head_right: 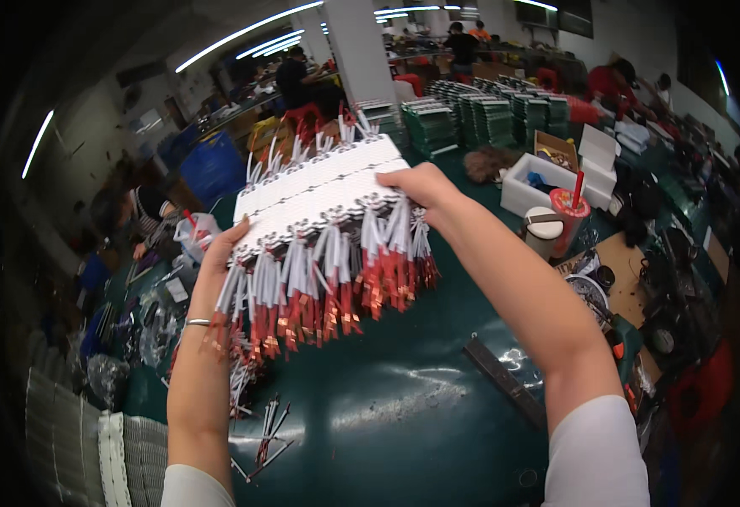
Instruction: The person solders wires onto circuit boards using a soldering iron, aligns and stacks the boards by hand, and then solders additional wires onto another set of circuit boards.
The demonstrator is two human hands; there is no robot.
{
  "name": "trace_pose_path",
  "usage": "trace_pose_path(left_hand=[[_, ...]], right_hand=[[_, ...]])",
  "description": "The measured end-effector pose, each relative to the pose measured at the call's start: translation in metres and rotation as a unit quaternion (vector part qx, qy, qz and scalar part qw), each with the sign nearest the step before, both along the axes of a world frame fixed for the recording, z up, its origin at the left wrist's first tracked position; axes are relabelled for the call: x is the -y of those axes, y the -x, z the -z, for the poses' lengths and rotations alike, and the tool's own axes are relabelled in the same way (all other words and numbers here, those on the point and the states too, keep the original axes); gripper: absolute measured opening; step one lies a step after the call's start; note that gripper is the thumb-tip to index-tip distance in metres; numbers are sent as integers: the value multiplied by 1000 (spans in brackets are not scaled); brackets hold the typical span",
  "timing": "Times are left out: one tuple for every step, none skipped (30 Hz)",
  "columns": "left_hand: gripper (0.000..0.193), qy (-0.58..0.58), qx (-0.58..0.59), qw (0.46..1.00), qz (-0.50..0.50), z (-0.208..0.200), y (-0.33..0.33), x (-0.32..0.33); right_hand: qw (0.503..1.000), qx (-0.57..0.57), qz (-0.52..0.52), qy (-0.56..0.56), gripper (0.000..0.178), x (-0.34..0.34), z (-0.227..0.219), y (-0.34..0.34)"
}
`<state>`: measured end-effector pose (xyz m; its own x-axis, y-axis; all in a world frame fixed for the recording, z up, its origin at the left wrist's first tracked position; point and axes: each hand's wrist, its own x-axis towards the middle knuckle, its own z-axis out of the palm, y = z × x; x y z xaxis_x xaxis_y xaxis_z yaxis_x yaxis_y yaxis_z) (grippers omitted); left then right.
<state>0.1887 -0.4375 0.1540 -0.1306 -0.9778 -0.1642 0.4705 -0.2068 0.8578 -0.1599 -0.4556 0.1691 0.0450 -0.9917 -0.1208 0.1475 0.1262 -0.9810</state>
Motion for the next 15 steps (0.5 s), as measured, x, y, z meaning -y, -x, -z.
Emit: trace_pose_path(left_hand=[[36,-33,-39,999,17,-9,12,-6],[38,-45,-60,997,34,2,13,9],[36,-39,-22,999,18,11,1,22],[36,-25,1,1000,0,20,1,34],[35,-11,23,1000,-18,28,1,45],[35,-6,29,999,-21,37,2,58],[34,-7,26,1000,-7,42,4,69],[35,6,26,999,-16,49,7,77],[35,19,26,999,-25,58,14,87],[37,47,42,997,-52,67,15,96],[41,54,53,995,-63,75,10,101],[41,54,70,993,-77,80,17,107],[42,53,86,991,-88,83,30,109],[39,61,113,987,-95,85,41,110],[39,62,114,987,-96,91,38,114]], right_hand=[[1000,-3,13,6,31,6,1,0],[1000,-2,21,-5,30,10,3,4],[1000,5,16,-4,30,14,6,0],[999,26,24,-3,32,20,15,-1],[998,46,31,-2,33,26,24,-1],[997,68,38,-3,30,33,34,1],[997,68,37,-2,30,38,41,4],[996,75,47,-2,29,44,48,6],[995,82,57,-2,28,51,56,11],[996,69,48,8,29,57,60,10],[997,51,48,13,34,60,66,8],[998,41,48,9,35,68,74,14],[998,29,50,1,37,75,84,20],[998,16,57,-7,38,82,92,27],[999,1,46,-11,42,90,100,29]])
